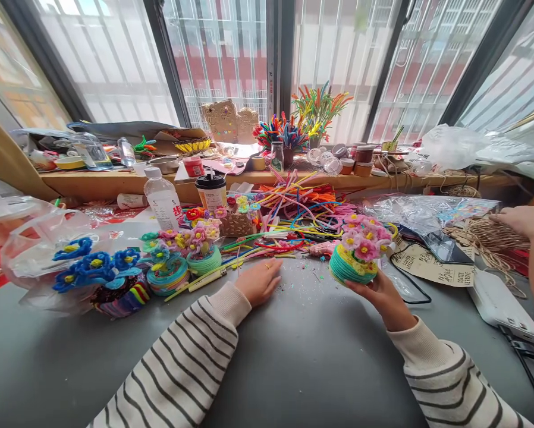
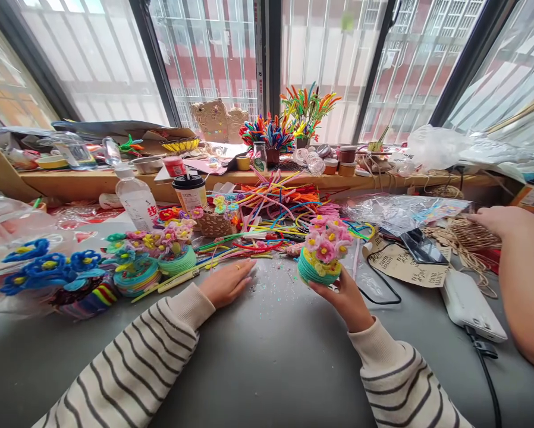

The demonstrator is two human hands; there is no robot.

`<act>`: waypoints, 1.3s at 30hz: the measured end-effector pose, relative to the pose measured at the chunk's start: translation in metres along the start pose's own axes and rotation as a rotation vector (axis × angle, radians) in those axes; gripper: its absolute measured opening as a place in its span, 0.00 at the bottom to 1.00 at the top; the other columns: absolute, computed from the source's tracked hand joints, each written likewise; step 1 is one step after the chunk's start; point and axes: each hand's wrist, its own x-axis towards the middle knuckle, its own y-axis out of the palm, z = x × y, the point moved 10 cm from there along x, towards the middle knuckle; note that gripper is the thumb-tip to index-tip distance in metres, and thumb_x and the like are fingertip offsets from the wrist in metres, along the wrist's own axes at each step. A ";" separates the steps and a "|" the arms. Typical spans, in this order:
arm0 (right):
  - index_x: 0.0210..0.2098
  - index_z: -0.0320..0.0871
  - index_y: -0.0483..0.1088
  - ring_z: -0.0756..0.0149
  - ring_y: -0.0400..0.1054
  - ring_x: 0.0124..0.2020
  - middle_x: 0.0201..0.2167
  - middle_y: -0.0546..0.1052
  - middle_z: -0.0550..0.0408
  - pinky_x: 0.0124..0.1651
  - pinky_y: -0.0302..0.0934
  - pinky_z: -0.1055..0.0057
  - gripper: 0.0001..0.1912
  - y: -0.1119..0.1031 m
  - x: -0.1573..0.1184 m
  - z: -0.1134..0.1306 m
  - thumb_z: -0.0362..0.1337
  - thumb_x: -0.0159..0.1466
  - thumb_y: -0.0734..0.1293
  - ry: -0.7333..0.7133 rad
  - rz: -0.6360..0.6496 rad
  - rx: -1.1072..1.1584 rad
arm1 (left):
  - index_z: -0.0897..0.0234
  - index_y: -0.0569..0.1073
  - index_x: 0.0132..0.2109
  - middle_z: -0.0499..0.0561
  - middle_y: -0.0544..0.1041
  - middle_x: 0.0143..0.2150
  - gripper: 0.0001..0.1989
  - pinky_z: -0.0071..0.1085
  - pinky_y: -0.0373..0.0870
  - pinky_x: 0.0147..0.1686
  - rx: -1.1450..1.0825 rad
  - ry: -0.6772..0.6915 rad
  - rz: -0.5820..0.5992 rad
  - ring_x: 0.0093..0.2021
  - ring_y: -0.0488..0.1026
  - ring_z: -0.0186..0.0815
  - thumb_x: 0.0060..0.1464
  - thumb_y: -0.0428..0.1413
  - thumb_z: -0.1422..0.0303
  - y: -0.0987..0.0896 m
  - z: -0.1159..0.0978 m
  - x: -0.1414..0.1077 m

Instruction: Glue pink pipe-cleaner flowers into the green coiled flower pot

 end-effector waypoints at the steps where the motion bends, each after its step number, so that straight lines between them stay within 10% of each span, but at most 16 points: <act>1: 0.41 0.43 0.64 0.52 0.65 0.44 0.40 0.73 0.51 0.51 0.53 0.45 0.27 0.001 0.000 -0.001 0.41 0.43 0.72 0.008 0.001 0.006 | 0.62 0.65 0.52 0.59 0.70 0.50 0.21 0.37 0.60 0.51 -0.014 0.047 0.028 0.52 0.65 0.43 0.49 0.48 0.66 0.005 -0.008 -0.002; 4: 0.41 0.43 0.64 0.52 0.65 0.44 0.40 0.72 0.50 0.51 0.54 0.45 0.27 0.004 0.002 -0.007 0.42 0.42 0.72 0.034 -0.010 0.021 | 0.60 0.63 0.54 0.55 0.71 0.50 0.21 0.32 0.62 0.50 -0.049 0.253 0.093 0.50 0.67 0.39 0.50 0.48 0.67 0.016 -0.040 -0.009; 7: 0.42 0.45 0.64 0.52 0.64 0.45 0.41 0.72 0.50 0.51 0.54 0.46 0.28 0.008 0.005 -0.010 0.42 0.42 0.72 0.035 -0.006 0.048 | 0.72 0.62 0.54 0.65 0.67 0.53 0.23 0.42 0.61 0.50 0.102 0.020 0.148 0.52 0.65 0.47 0.52 0.44 0.64 0.018 -0.020 -0.006; 12: 0.42 0.44 0.65 0.51 0.64 0.46 0.41 0.72 0.51 0.52 0.53 0.47 0.29 0.008 0.006 -0.006 0.41 0.41 0.73 0.027 -0.037 0.078 | 0.71 0.58 0.56 0.60 0.64 0.56 0.22 0.35 0.56 0.55 0.158 0.150 0.353 0.56 0.60 0.39 0.55 0.39 0.66 0.030 -0.036 -0.013; 16: 0.42 0.45 0.64 0.52 0.64 0.46 0.41 0.72 0.52 0.53 0.53 0.48 0.28 0.000 0.005 -0.004 0.41 0.42 0.72 0.035 -0.077 0.108 | 0.74 0.57 0.56 0.65 0.61 0.57 0.22 0.40 0.56 0.55 0.277 0.012 0.283 0.58 0.58 0.42 0.55 0.38 0.69 0.025 -0.024 -0.008; 20: 0.40 0.44 0.65 0.53 0.65 0.45 0.41 0.72 0.51 0.51 0.55 0.49 0.28 0.005 0.006 -0.010 0.41 0.41 0.73 0.028 -0.027 0.052 | 0.71 0.60 0.54 0.60 0.65 0.55 0.21 0.35 0.58 0.54 0.199 0.153 0.353 0.56 0.61 0.39 0.54 0.39 0.69 0.034 -0.037 -0.006; 39: 0.41 0.40 0.63 0.55 0.66 0.43 0.42 0.71 0.47 0.46 0.60 0.57 0.27 0.101 0.014 -0.010 0.39 0.43 0.70 -0.119 0.274 -0.229 | 0.75 0.54 0.58 0.65 0.64 0.55 0.24 0.40 0.59 0.53 0.318 -0.140 0.139 0.55 0.62 0.42 0.53 0.40 0.75 -0.001 0.017 -0.008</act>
